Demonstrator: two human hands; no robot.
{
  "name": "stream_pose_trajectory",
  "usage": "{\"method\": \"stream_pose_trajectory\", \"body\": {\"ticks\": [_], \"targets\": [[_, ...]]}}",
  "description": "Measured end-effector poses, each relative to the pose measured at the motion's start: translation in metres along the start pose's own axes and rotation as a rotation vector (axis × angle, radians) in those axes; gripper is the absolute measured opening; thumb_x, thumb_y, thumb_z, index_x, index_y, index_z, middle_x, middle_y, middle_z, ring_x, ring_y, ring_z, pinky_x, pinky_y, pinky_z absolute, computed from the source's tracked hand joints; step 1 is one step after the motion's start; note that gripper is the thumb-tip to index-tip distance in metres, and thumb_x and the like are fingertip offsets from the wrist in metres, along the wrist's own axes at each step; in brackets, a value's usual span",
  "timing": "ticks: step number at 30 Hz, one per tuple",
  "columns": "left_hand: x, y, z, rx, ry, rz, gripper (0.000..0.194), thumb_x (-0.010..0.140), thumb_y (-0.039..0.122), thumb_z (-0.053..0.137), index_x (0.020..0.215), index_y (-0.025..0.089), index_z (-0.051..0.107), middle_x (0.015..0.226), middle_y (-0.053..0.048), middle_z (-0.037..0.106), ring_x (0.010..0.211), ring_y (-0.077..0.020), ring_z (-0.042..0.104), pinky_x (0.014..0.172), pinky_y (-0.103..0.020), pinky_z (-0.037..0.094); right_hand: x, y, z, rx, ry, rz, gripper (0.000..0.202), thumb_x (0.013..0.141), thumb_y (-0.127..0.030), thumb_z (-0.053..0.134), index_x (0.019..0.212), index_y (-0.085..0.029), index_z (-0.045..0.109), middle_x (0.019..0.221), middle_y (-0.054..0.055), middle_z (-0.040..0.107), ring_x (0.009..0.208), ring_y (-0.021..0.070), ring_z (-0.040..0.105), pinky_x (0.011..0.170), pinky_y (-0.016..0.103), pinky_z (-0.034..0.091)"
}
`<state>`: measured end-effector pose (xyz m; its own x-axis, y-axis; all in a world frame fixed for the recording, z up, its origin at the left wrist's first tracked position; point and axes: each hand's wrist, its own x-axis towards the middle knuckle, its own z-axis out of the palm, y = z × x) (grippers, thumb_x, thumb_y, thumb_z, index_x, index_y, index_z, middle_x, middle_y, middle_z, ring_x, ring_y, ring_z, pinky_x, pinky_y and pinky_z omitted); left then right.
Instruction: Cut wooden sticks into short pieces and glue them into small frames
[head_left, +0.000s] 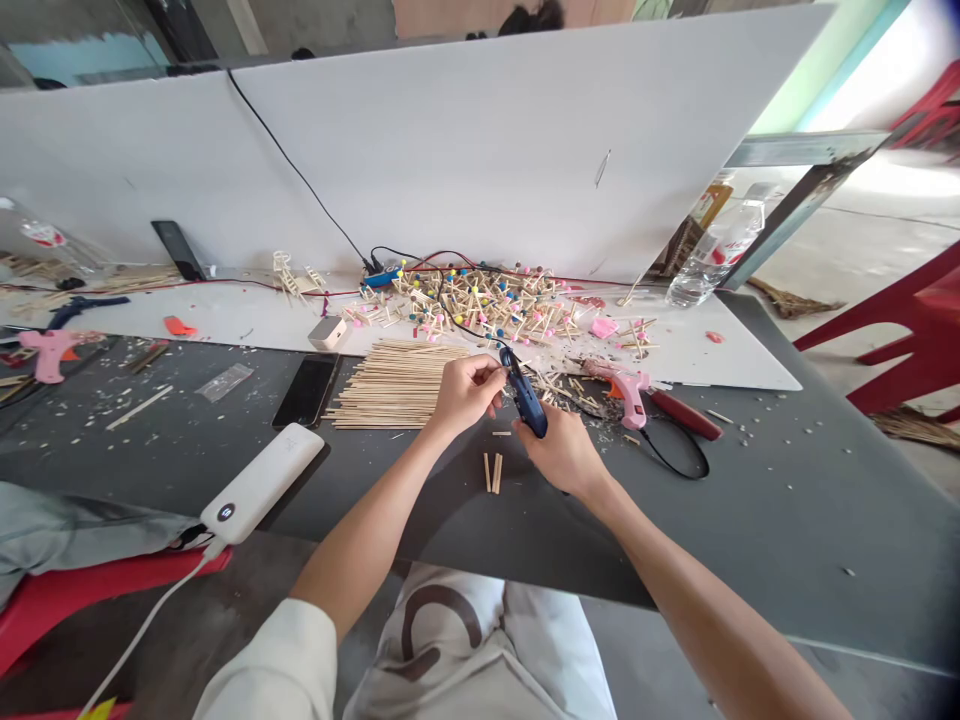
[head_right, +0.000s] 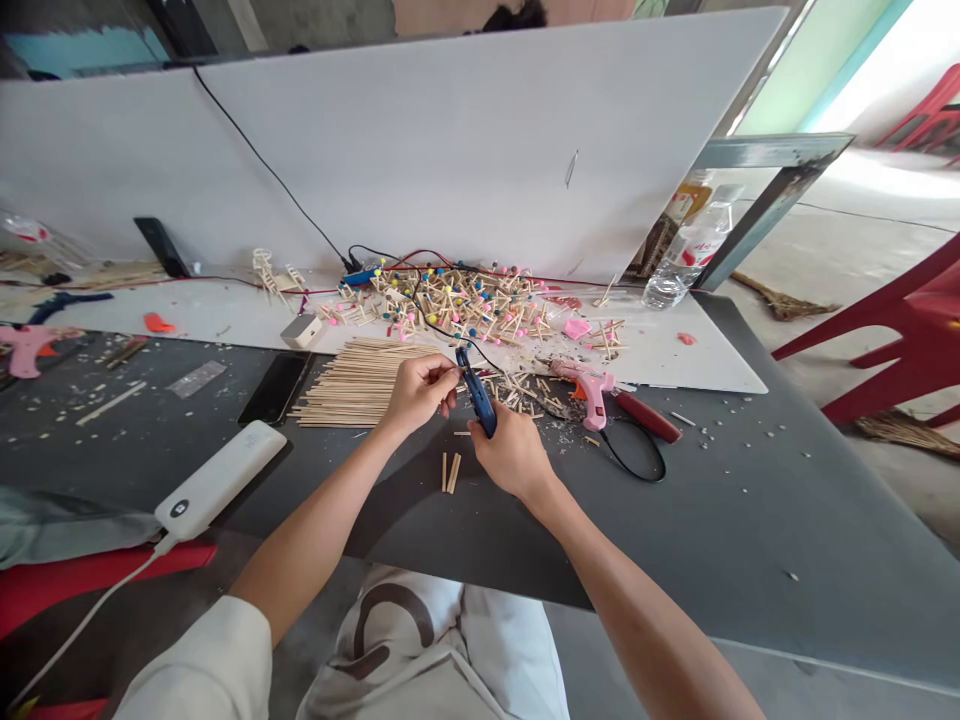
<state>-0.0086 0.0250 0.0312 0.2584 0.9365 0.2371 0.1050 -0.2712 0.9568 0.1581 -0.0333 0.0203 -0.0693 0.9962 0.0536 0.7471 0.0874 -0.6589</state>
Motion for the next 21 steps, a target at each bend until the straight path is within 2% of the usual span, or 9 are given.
{"method": "stream_pose_trajectory", "body": {"ticks": [7, 13, 16, 18, 19, 21], "targets": [[0.004, -0.01, 0.0, -0.023, -0.006, -0.05, 0.024, 0.086, 0.034, 0.06, 0.072, 0.014, 0.062, 0.05, 0.002, 0.058, 0.038, -0.0107, 0.053, 0.038, -0.021, 0.04, 0.003, 0.002, 0.004, -0.025, -0.019, 0.037, 0.018, 0.083, -0.036, 0.056, 0.073, -0.022, 0.051, 0.06, 0.001, 0.057, 0.054, 0.0156, 0.048, 0.053, 0.025, 0.031], [0.002, -0.004, -0.001, -0.068, -0.002, -0.024, 0.027, 0.086, 0.038, 0.06, 0.071, 0.015, 0.061, 0.049, 0.002, 0.056, 0.038, -0.0107, 0.051, 0.04, -0.021, 0.041, 0.005, 0.006, 0.008, -0.007, 0.082, -0.029, 0.023, 0.083, -0.039, 0.056, 0.07, -0.022, 0.049, 0.055, -0.002, 0.052, 0.052, 0.0145, 0.045, 0.053, 0.025, 0.03], [0.001, 0.001, -0.008, -0.073, 0.05, 0.035, 0.029, 0.086, 0.041, 0.061, 0.072, 0.016, 0.062, 0.048, 0.004, 0.053, 0.041, -0.0101, 0.052, 0.041, -0.02, 0.039, 0.005, 0.007, 0.001, 0.101, 0.117, -0.039, 0.027, 0.084, -0.043, 0.056, 0.07, -0.022, 0.049, 0.052, -0.003, 0.052, 0.049, 0.0143, 0.047, 0.051, 0.025, 0.032], [0.001, 0.004, -0.015, -0.031, 0.082, 0.074, 0.03, 0.087, 0.042, 0.061, 0.073, 0.016, 0.063, 0.049, 0.004, 0.052, 0.043, -0.0103, 0.053, 0.042, -0.02, 0.038, 0.006, 0.009, -0.008, 0.222, 0.184, 0.0, 0.03, 0.084, -0.047, 0.057, 0.071, -0.021, 0.05, 0.051, -0.002, 0.054, 0.047, 0.015, 0.05, 0.049, 0.025, 0.035], [0.002, 0.006, -0.018, 0.018, 0.072, 0.093, 0.03, 0.088, 0.042, 0.06, 0.074, 0.016, 0.064, 0.05, 0.003, 0.053, 0.044, -0.0104, 0.053, 0.044, -0.02, 0.038, 0.007, 0.011, -0.012, 0.289, 0.226, 0.03, 0.031, 0.084, -0.048, 0.058, 0.072, -0.021, 0.051, 0.052, -0.001, 0.056, 0.046, 0.0155, 0.052, 0.048, 0.026, 0.037], [0.003, 0.009, -0.023, 0.157, -0.02, 0.12, 0.029, 0.088, 0.04, 0.06, 0.075, 0.015, 0.068, 0.055, 0.001, 0.059, 0.048, -0.0112, 0.055, 0.048, -0.021, 0.039, 0.01, 0.015, -0.021, 0.407, 0.315, 0.083, 0.031, 0.083, -0.049, 0.06, 0.073, -0.02, 0.053, 0.053, 0.0, 0.058, 0.046, 0.0164, 0.054, 0.047, 0.026, 0.041]]}}
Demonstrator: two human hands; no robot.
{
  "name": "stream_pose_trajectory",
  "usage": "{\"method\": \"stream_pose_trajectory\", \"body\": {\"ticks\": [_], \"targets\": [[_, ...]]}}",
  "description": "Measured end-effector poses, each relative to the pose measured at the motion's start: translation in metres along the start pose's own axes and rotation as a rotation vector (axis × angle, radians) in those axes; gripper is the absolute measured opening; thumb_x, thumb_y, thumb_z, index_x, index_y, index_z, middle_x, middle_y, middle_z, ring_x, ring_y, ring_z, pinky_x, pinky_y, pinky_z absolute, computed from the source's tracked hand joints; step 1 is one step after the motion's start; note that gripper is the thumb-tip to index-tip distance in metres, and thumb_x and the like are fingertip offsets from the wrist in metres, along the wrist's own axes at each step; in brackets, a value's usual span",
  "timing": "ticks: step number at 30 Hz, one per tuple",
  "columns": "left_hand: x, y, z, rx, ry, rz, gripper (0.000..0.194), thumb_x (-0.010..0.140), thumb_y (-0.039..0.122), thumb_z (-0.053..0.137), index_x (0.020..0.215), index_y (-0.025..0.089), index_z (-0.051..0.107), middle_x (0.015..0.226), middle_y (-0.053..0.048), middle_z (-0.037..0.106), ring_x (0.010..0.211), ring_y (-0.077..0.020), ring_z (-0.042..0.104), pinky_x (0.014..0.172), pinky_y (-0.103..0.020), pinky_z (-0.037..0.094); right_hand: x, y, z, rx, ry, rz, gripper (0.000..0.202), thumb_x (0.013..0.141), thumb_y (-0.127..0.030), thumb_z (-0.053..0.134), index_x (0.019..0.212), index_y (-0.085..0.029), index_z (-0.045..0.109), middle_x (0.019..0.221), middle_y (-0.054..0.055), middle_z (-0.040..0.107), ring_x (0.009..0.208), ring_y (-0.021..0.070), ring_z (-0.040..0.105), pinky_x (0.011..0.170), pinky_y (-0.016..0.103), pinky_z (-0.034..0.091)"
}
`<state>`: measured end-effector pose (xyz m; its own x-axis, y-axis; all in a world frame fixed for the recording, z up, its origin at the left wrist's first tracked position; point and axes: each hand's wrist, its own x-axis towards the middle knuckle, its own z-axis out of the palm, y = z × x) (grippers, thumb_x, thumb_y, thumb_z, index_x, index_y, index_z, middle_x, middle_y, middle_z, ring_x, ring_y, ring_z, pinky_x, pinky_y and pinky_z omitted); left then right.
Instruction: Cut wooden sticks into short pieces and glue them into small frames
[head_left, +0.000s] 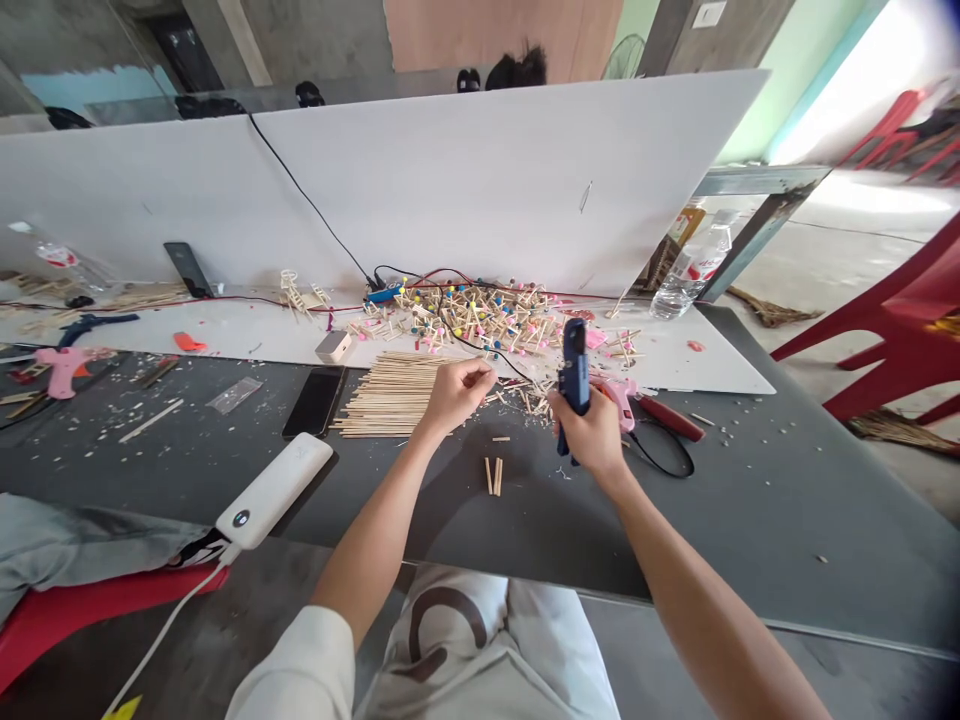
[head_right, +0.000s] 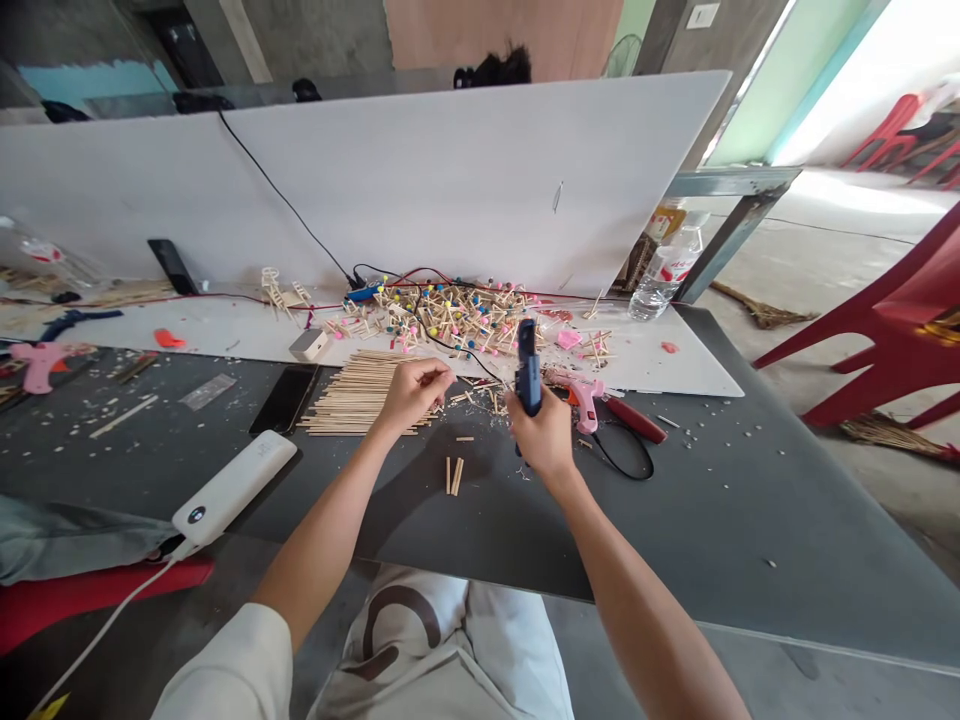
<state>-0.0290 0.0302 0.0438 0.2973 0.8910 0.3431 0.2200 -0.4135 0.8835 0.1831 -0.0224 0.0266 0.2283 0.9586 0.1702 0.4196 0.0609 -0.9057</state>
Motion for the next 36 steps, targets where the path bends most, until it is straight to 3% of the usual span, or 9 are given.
{"method": "stream_pose_trajectory", "body": {"ticks": [4, 7, 13, 18, 22, 32, 34, 36], "targets": [[0.001, -0.003, 0.0, 0.236, -0.346, 0.002, 0.019, 0.083, 0.033, 0.066, 0.081, 0.017, 0.076, 0.077, -0.006, 0.073, 0.066, -0.016, 0.064, 0.058, -0.024, 0.043, 0.01, 0.003, -0.011, 0.151, 0.114, 0.04, 0.03, 0.081, -0.048, 0.062, 0.079, -0.018, 0.057, 0.057, 0.0, 0.058, 0.045, 0.016, 0.055, 0.044, 0.026, 0.044], [0.0, -0.013, 0.007, 0.348, -0.493, -0.041, 0.013, 0.077, 0.029, 0.071, 0.079, 0.019, 0.078, 0.081, -0.007, 0.075, 0.068, -0.0179, 0.065, 0.057, -0.025, 0.042, 0.013, 0.005, -0.012, 0.224, 0.106, 0.066, 0.031, 0.079, -0.048, 0.063, 0.082, -0.018, 0.058, 0.059, 0.0, 0.057, 0.044, 0.0155, 0.055, 0.041, 0.026, 0.044], [-0.002, -0.027, 0.016, 0.392, -0.481, -0.131, 0.005, 0.07, 0.026, 0.076, 0.069, 0.021, 0.076, 0.066, -0.004, 0.071, 0.054, -0.0158, 0.059, 0.048, -0.025, 0.034, 0.01, 0.006, -0.006, 0.183, 0.06, 0.069, 0.031, 0.079, -0.048, 0.064, 0.075, -0.019, 0.054, 0.058, 0.0, 0.058, 0.045, 0.016, 0.057, 0.042, 0.026, 0.046], [-0.001, -0.03, 0.017, 0.356, -0.505, -0.165, 0.004, 0.07, 0.025, 0.075, 0.069, 0.021, 0.075, 0.067, -0.004, 0.07, 0.057, -0.0171, 0.061, 0.05, -0.025, 0.036, 0.009, 0.007, -0.003, 0.183, 0.038, 0.085, 0.029, 0.079, -0.047, 0.064, 0.078, -0.019, 0.055, 0.059, 0.001, 0.059, 0.046, 0.0168, 0.057, 0.043, 0.027, 0.047], [-0.001, -0.03, 0.017, 0.395, -0.511, -0.14, 0.01, 0.077, 0.025, 0.067, 0.072, 0.021, 0.075, 0.07, -0.005, 0.071, 0.059, -0.0166, 0.061, 0.053, -0.025, 0.037, 0.009, 0.007, -0.003, 0.194, 0.03, 0.09, 0.028, 0.079, -0.045, 0.063, 0.077, -0.019, 0.055, 0.06, 0.001, 0.059, 0.046, 0.0168, 0.057, 0.042, 0.027, 0.047], [-0.002, -0.021, 0.02, 0.504, -0.646, -0.165, 0.01, 0.073, 0.027, 0.075, 0.067, 0.02, 0.071, 0.065, -0.003, 0.068, 0.054, -0.0146, 0.057, 0.05, -0.025, 0.033, 0.006, 0.006, 0.0, 0.17, -0.014, 0.09, 0.03, 0.08, -0.045, 0.063, 0.071, -0.019, 0.053, 0.058, 0.002, 0.058, 0.046, 0.0166, 0.058, 0.043, 0.026, 0.046], [-0.001, -0.014, 0.015, 0.534, -0.55, -0.117, 0.014, 0.078, 0.029, 0.071, 0.068, 0.019, 0.071, 0.065, -0.003, 0.068, 0.055, -0.0149, 0.056, 0.052, -0.025, 0.034, 0.004, 0.005, 0.0, 0.166, -0.016, 0.1, 0.03, 0.079, -0.046, 0.064, 0.072, -0.019, 0.054, 0.059, 0.002, 0.059, 0.046, 0.0169, 0.058, 0.042, 0.026, 0.046], [0.001, -0.003, 0.005, 0.546, -0.364, -0.036, 0.022, 0.087, 0.03, 0.062, 0.071, 0.017, 0.07, 0.067, -0.004, 0.068, 0.058, -0.0154, 0.057, 0.056, -0.026, 0.036, 0.004, 0.005, 0.001, 0.145, -0.013, 0.107, 0.03, 0.079, -0.046, 0.064, 0.072, -0.019, 0.054, 0.058, 0.002, 0.059, 0.046, 0.0175, 0.059, 0.042, 0.026, 0.046]]}}
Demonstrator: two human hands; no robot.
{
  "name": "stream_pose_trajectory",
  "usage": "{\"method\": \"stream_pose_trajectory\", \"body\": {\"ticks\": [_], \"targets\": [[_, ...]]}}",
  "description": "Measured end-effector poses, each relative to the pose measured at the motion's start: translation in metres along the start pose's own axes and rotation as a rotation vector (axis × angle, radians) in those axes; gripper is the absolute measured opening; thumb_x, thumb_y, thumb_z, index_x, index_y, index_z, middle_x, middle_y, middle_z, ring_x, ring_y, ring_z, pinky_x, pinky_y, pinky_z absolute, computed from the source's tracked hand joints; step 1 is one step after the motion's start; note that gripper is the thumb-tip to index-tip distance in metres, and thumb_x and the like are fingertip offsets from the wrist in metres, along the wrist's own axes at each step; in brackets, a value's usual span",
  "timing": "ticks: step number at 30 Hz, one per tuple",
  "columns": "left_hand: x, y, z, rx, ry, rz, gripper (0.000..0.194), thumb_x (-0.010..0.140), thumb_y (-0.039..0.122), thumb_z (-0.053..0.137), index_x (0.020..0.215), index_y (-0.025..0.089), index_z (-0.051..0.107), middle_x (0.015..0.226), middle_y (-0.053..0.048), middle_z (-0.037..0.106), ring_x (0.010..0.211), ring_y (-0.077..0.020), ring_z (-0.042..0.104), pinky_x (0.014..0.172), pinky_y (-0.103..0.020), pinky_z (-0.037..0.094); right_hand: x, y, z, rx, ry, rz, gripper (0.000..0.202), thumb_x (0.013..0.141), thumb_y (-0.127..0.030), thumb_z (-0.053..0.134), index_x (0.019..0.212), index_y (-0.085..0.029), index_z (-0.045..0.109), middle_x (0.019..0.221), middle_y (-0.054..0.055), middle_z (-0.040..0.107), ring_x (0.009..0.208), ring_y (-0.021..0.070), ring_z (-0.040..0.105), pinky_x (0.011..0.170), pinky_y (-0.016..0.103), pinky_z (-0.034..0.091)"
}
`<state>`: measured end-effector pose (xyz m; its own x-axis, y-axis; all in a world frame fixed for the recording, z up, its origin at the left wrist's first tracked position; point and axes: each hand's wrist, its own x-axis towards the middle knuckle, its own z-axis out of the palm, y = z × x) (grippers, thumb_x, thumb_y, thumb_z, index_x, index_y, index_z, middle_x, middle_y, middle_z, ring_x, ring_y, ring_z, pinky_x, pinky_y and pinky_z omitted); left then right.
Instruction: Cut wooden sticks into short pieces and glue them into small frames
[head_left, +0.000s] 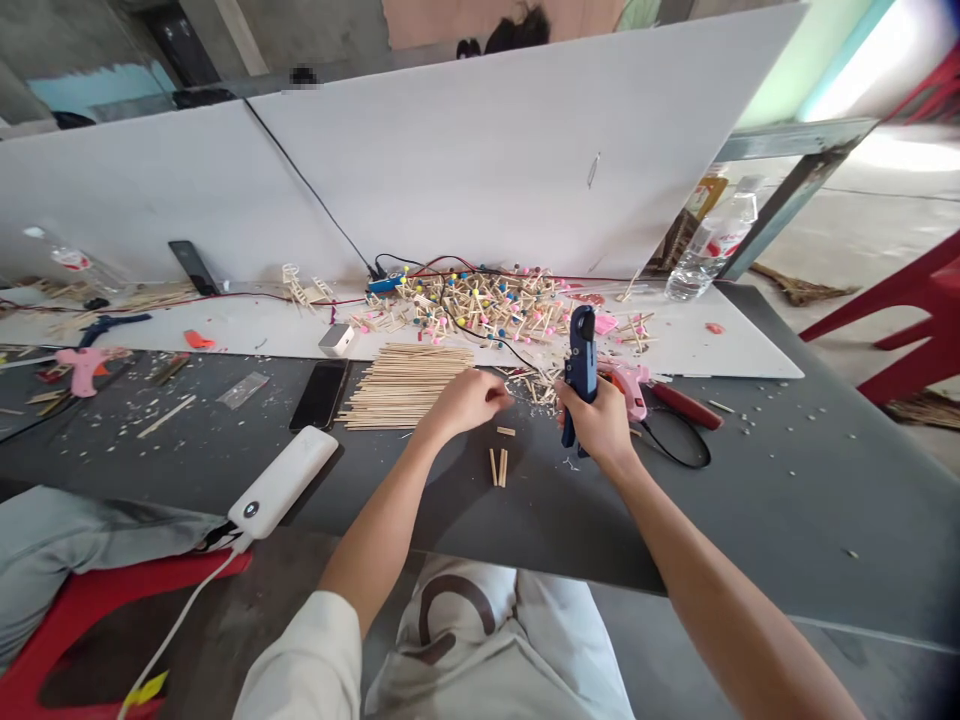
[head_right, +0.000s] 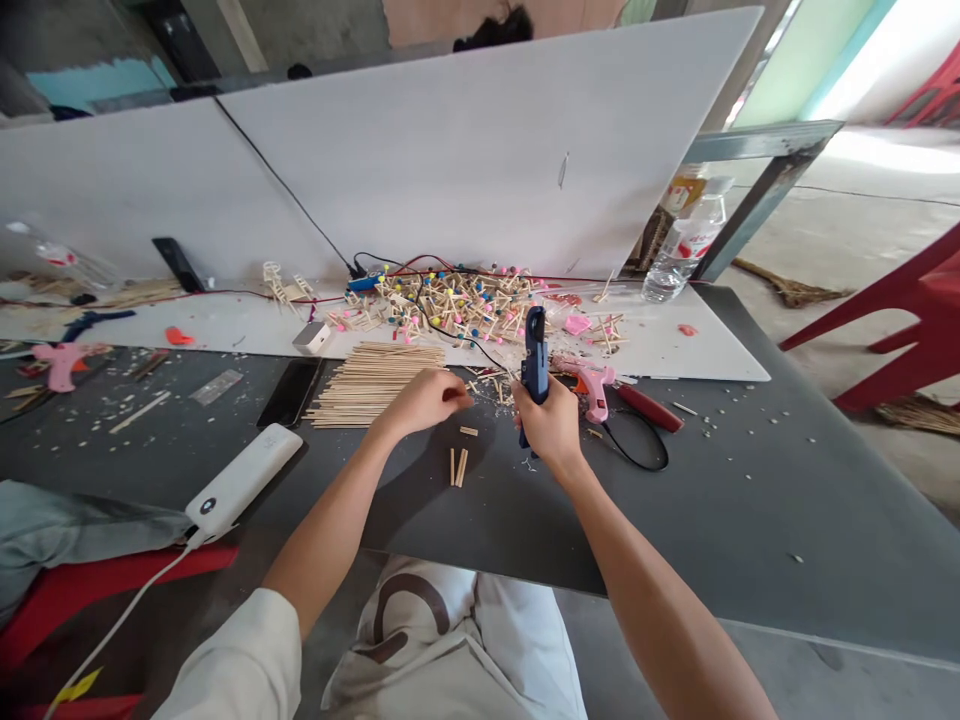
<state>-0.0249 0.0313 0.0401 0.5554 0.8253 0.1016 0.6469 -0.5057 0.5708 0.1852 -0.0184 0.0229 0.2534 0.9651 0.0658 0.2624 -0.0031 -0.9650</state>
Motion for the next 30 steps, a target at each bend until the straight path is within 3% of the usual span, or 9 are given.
{"method": "stream_pose_trajectory", "body": {"ticks": [3, 5, 9, 16, 22, 27, 30], "targets": [[-0.01, 0.005, -0.026, 0.035, 0.272, -0.019, 0.027, 0.093, 0.028, 0.052, 0.077, 0.016, 0.07, 0.072, -0.005, 0.069, 0.064, -0.0161, 0.058, 0.063, -0.026, 0.039, 0.0, 0.0, 0.0, -0.015, -0.004, 0.012, 0.031, 0.08, -0.048, 0.064, 0.072, -0.019, 0.055, 0.056, 0.002, 0.059, 0.046, 0.0182, 0.059, 0.042, 0.027, 0.046], [-0.022, 0.005, -0.038, 0.128, 0.362, -0.114, 0.019, 0.089, 0.024, 0.056, 0.077, 0.017, 0.07, 0.073, -0.005, 0.069, 0.065, -0.0168, 0.059, 0.064, -0.027, 0.039, 0.0, 0.0, 0.001, -0.007, -0.025, 0.017, 0.032, 0.08, -0.049, 0.064, 0.072, -0.019, 0.054, 0.056, 0.002, 0.059, 0.045, 0.0181, 0.058, 0.042, 0.027, 0.046], [-0.057, -0.009, -0.043, 0.233, 0.229, -0.23, 0.013, 0.083, 0.021, 0.062, 0.071, 0.019, 0.067, 0.067, -0.003, 0.067, 0.063, -0.0179, 0.058, 0.063, -0.028, 0.039, -0.002, 0.0, 0.004, -0.022, -0.043, 0.027, 0.031, 0.079, -0.048, 0.064, 0.074, -0.02, 0.053, 0.058, 0.001, 0.059, 0.046, 0.0178, 0.059, 0.042, 0.026, 0.047], [-0.108, -0.061, -0.037, 0.353, 0.178, -0.304, 0.009, 0.082, 0.02, 0.063, 0.075, 0.02, 0.067, 0.079, -0.004, 0.066, 0.07, -0.0191, 0.059, 0.068, -0.029, 0.04, -0.003, 0.008, 0.013, -0.105, -0.089, -0.02, 0.026, 0.082, -0.045, 0.059, 0.079, -0.019, 0.055, 0.057, 0.0, 0.061, 0.044, 0.0163, 0.057, 0.043, 0.025, 0.043], [-0.114, -0.08, -0.032, 0.325, 0.128, -0.309, 0.011, 0.085, 0.019, 0.061, 0.075, 0.02, 0.066, 0.08, -0.003, 0.064, 0.074, -0.0191, 0.059, 0.07, -0.029, 0.04, -0.001, 0.02, 0.018, -0.181, -0.124, -0.084, 0.025, 0.085, -0.043, 0.055, 0.081, -0.019, 0.057, 0.059, 0.0, 0.062, 0.047, 0.0148, 0.055, 0.047, 0.024, 0.04], [-0.112, -0.078, -0.026, 0.406, 0.101, -0.206, 0.016, 0.09, 0.013, 0.051, 0.078, 0.02, 0.059, 0.087, -0.005, 0.06, 0.083, -0.0207, 0.058, 0.071, -0.029, 0.041, -0.003, 0.02, 0.019, -0.213, -0.131, -0.087, 0.027, 0.085, -0.046, 0.055, 0.081, -0.019, 0.057, 0.06, 0.001, 0.062, 0.048, 0.0152, 0.055, 0.047, 0.025, 0.039], [-0.108, -0.069, -0.028, 0.384, 0.162, -0.138, 0.017, 0.092, 0.014, 0.046, 0.08, 0.02, 0.055, 0.089, -0.006, 0.057, 0.087, -0.0212, 0.056, 0.073, -0.03, 0.042, -0.004, 0.017, 0.018, -0.195, -0.138, -0.083, 0.027, 0.083, -0.046, 0.057, 0.08, -0.019, 0.056, 0.061, 0.002, 0.062, 0.048, 0.0158, 0.055, 0.047, 0.025, 0.04]]}}
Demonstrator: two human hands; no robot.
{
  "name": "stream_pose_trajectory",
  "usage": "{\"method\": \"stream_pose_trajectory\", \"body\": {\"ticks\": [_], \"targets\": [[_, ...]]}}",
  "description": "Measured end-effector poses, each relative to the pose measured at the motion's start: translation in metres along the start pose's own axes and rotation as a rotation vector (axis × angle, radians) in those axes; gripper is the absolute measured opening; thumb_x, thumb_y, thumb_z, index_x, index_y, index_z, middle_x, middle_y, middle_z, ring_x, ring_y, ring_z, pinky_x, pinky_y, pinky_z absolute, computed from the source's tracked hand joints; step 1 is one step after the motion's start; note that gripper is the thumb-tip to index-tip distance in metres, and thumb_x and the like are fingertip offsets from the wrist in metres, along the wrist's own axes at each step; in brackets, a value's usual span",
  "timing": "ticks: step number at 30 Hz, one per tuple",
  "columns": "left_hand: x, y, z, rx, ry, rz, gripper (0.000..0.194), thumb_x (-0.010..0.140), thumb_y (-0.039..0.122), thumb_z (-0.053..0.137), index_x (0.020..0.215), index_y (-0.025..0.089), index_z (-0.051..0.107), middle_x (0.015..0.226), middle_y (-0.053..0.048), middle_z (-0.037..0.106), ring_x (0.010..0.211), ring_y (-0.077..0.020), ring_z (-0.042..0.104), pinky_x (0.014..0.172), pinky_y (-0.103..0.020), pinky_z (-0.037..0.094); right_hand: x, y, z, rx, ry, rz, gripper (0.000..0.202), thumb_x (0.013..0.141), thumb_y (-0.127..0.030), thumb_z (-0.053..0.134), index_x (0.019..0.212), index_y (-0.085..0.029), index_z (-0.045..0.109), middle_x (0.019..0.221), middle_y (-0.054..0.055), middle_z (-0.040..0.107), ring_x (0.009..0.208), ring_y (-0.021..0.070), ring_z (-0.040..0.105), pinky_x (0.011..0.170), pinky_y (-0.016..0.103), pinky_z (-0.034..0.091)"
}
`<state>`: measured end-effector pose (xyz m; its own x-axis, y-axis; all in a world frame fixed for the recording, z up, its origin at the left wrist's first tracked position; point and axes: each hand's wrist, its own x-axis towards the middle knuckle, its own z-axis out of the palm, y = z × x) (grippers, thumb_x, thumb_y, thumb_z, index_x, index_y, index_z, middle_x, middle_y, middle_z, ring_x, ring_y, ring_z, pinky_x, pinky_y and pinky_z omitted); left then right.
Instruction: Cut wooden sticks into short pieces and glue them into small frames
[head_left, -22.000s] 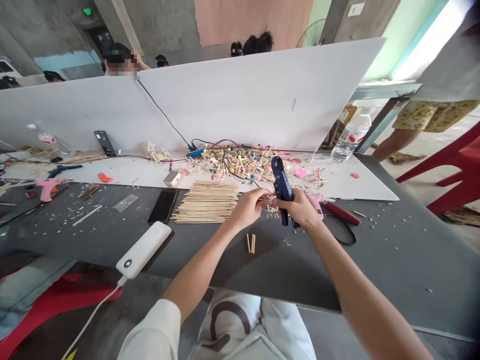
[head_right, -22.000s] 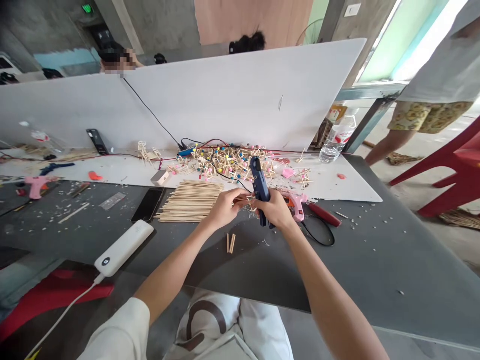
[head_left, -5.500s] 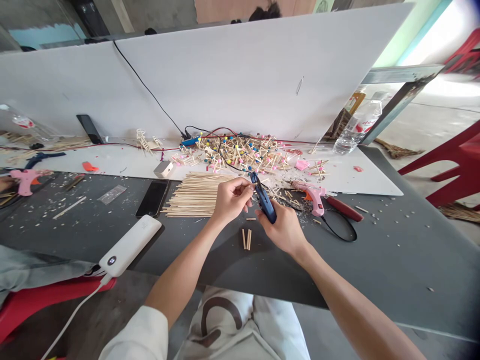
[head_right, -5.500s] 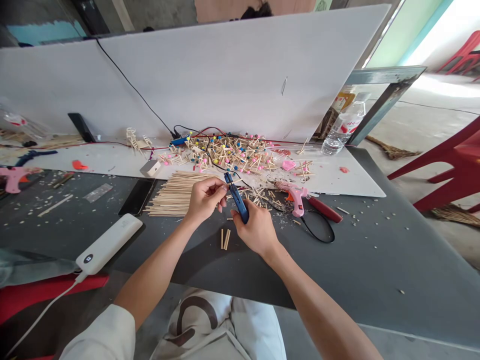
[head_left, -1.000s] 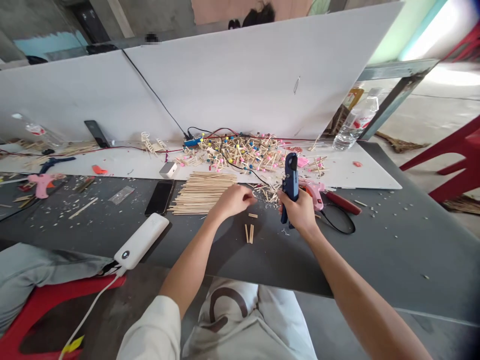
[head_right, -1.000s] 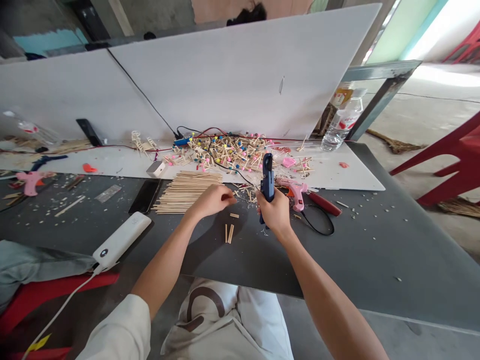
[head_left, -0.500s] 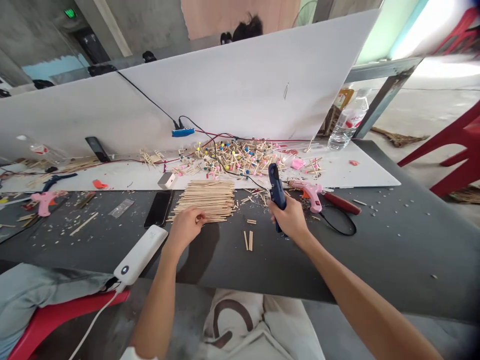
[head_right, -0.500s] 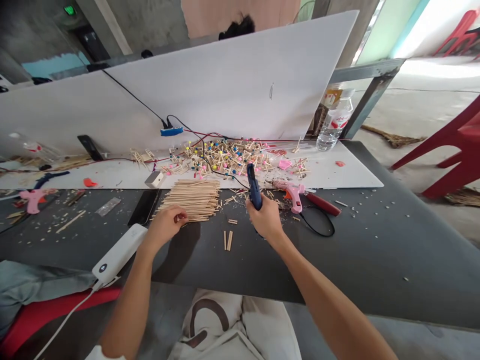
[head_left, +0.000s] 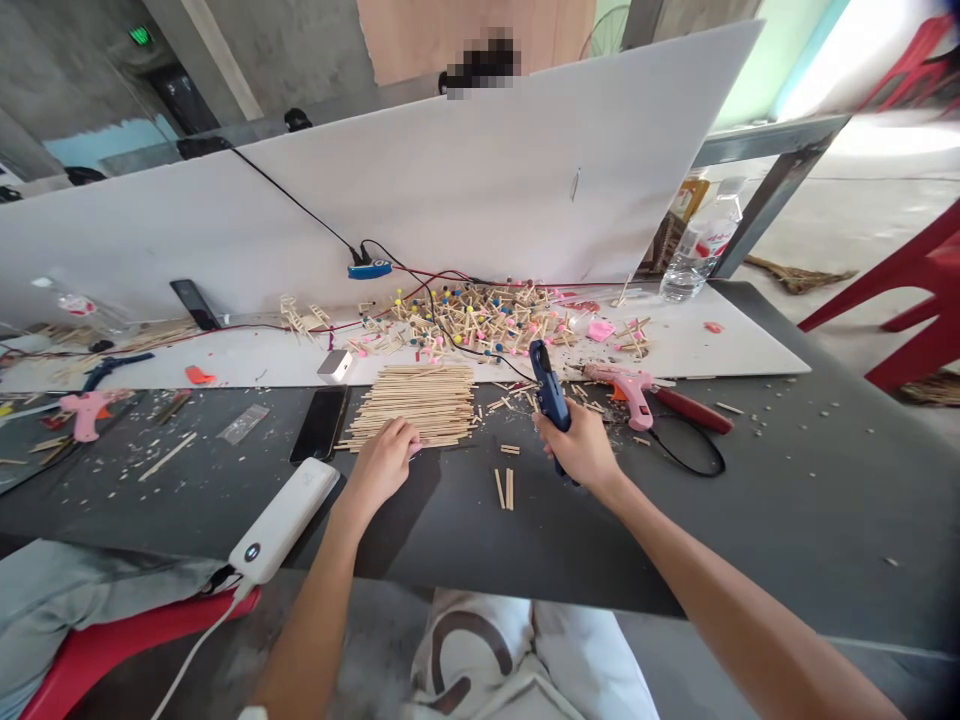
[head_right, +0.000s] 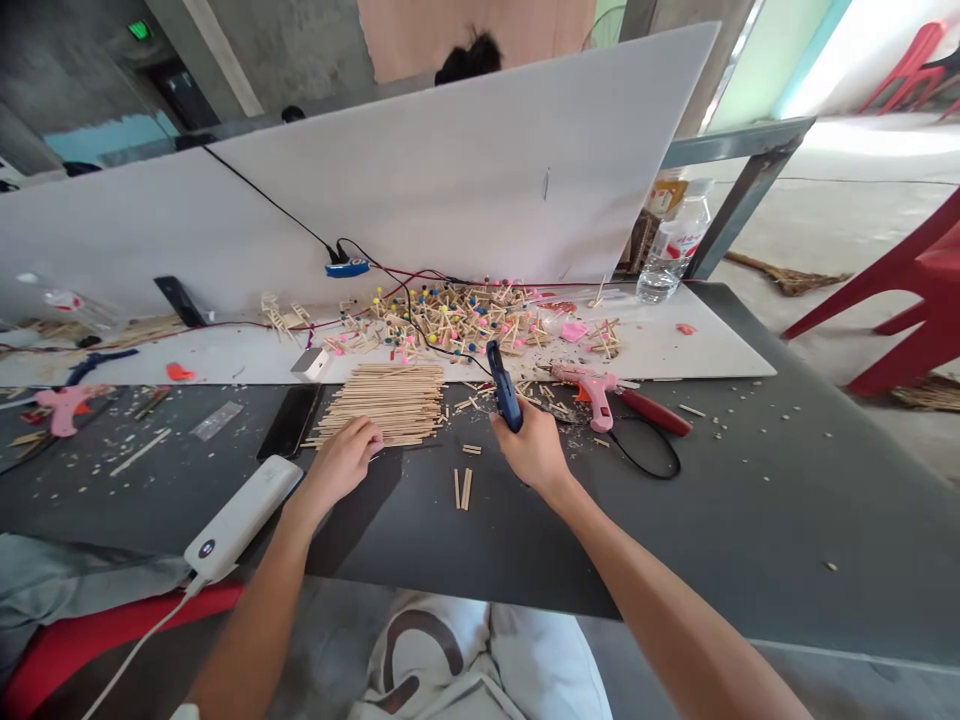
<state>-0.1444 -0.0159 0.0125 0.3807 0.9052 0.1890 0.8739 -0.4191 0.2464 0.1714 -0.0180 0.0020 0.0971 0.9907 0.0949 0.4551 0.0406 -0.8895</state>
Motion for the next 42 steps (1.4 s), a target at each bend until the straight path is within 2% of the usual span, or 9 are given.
{"method": "stream_pose_trajectory", "body": {"ticks": [3, 8, 12, 16, 20, 25, 32, 37, 42], "targets": [[0.01, 0.022, -0.012, -0.231, 0.102, 0.008, 0.014, 0.095, 0.02, 0.045, 0.084, 0.019, 0.054, 0.087, -0.005, 0.058, 0.083, -0.0191, 0.055, 0.076, -0.03, 0.042, -0.002, -0.004, -0.001, 0.054, -0.011, 0.032, 0.026, 0.082, -0.045, 0.06, 0.079, -0.019, 0.056, 0.059, 0.001, 0.061, 0.047, 0.0165, 0.057, 0.046, 0.025, 0.042], [0.054, 0.08, -0.022, -1.105, 0.094, -0.086, 0.025, 0.094, 0.042, 0.055, 0.09, 0.018, 0.054, 0.068, 0.0, 0.056, 0.061, -0.0115, 0.054, 0.056, -0.022, 0.04, -0.003, -0.01, 0.001, 0.298, -0.012, 0.078, 0.032, 0.077, -0.047, 0.069, 0.085, -0.018, 0.059, 0.063, 0.001, 0.061, 0.049, 0.0172, 0.059, 0.047, 0.027, 0.048], [0.095, 0.105, -0.003, -1.376, 0.16, -0.093, 0.032, 0.084, 0.041, 0.069, 0.102, 0.015, 0.061, 0.07, -0.001, 0.061, 0.057, -0.0105, 0.057, 0.049, -0.021, 0.04, 0.004, -0.022, 0.002, 0.379, -0.051, 0.026, 0.034, 0.076, -0.047, 0.071, 0.087, -0.017, 0.059, 0.064, 0.001, 0.062, 0.049, 0.0168, 0.059, 0.047, 0.027, 0.048], [0.112, 0.106, 0.025, -1.55, 0.258, -0.205, 0.038, 0.075, 0.039, 0.077, 0.098, 0.014, 0.062, 0.072, -0.001, 0.062, 0.06, -0.0109, 0.061, 0.052, -0.021, 0.045, 0.018, -0.037, 0.002, 0.31, -0.096, 0.001, 0.03, 0.075, -0.043, 0.071, 0.086, -0.018, 0.059, 0.059, -0.001, 0.061, 0.048, 0.0171, 0.059, 0.046, 0.026, 0.046], [0.108, 0.104, 0.044, -1.659, 0.334, -0.346, 0.041, 0.069, 0.041, 0.082, 0.091, 0.015, 0.059, 0.07, 0.001, 0.062, 0.057, -0.0103, 0.062, 0.057, -0.022, 0.05, 0.024, -0.038, 0.006, 0.222, -0.15, -0.031, 0.025, 0.075, -0.038, 0.069, 0.086, -0.018, 0.059, 0.056, -0.002, 0.06, 0.048, 0.0157, 0.056, 0.049, 0.026, 0.045], [0.096, 0.109, 0.051, -1.628, 0.317, -0.313, 0.04, 0.071, 0.045, 0.081, 0.09, 0.017, 0.059, 0.072, 0.0, 0.064, 0.058, -0.0119, 0.064, 0.058, -0.024, 0.053, 0.017, -0.026, 0.009, 0.129, -0.151, 0.008, 0.025, 0.072, -0.036, 0.071, 0.082, -0.018, 0.058, 0.055, -0.003, 0.059, 0.047, 0.0141, 0.052, 0.049, 0.025, 0.041], [0.089, 0.111, 0.044, -1.499, -0.04, -0.188, 0.036, 0.071, 0.046, 0.08, 0.076, 0.014, 0.065, 0.064, -0.003, 0.066, 0.055, -0.0131, 0.061, 0.049, -0.023, 0.046, 0.011, -0.022, 0.0, 0.169, -0.173, 0.024, 0.029, 0.075, -0.042, 0.071, 0.083, -0.018, 0.057, 0.056, -0.001, 0.061, 0.047, 0.0148, 0.054, 0.047, 0.025, 0.042], [0.093, 0.102, 0.035, -1.616, 0.309, -0.345, 0.033, 0.065, 0.038, 0.086, 0.076, 0.013, 0.067, 0.068, -0.003, 0.069, 0.063, -0.0152, 0.067, 0.059, -0.025, 0.052, 0.011, -0.022, 0.001, 0.296, -0.071, 0.058, 0.031, 0.08, -0.045, 0.066, 0.092, -0.018, 0.058, 0.073, 0.004, 0.069, 0.053, 0.0165, 0.06, 0.049, 0.027, 0.048], [0.096, 0.095, 0.03, -1.69, 0.474, -0.328, 0.034, 0.06, 0.032, 0.09, 0.076, 0.014, 0.066, 0.072, -0.003, 0.071, 0.068, -0.0155, 0.07, 0.065, -0.025, 0.053, 0.011, -0.017, 0.001, 0.218, -0.079, 0.039, 0.025, 0.083, -0.043, 0.061, 0.089, -0.019, 0.058, 0.067, 0.001, 0.064, 0.052, 0.0163, 0.06, 0.05, 0.026, 0.046]]}}
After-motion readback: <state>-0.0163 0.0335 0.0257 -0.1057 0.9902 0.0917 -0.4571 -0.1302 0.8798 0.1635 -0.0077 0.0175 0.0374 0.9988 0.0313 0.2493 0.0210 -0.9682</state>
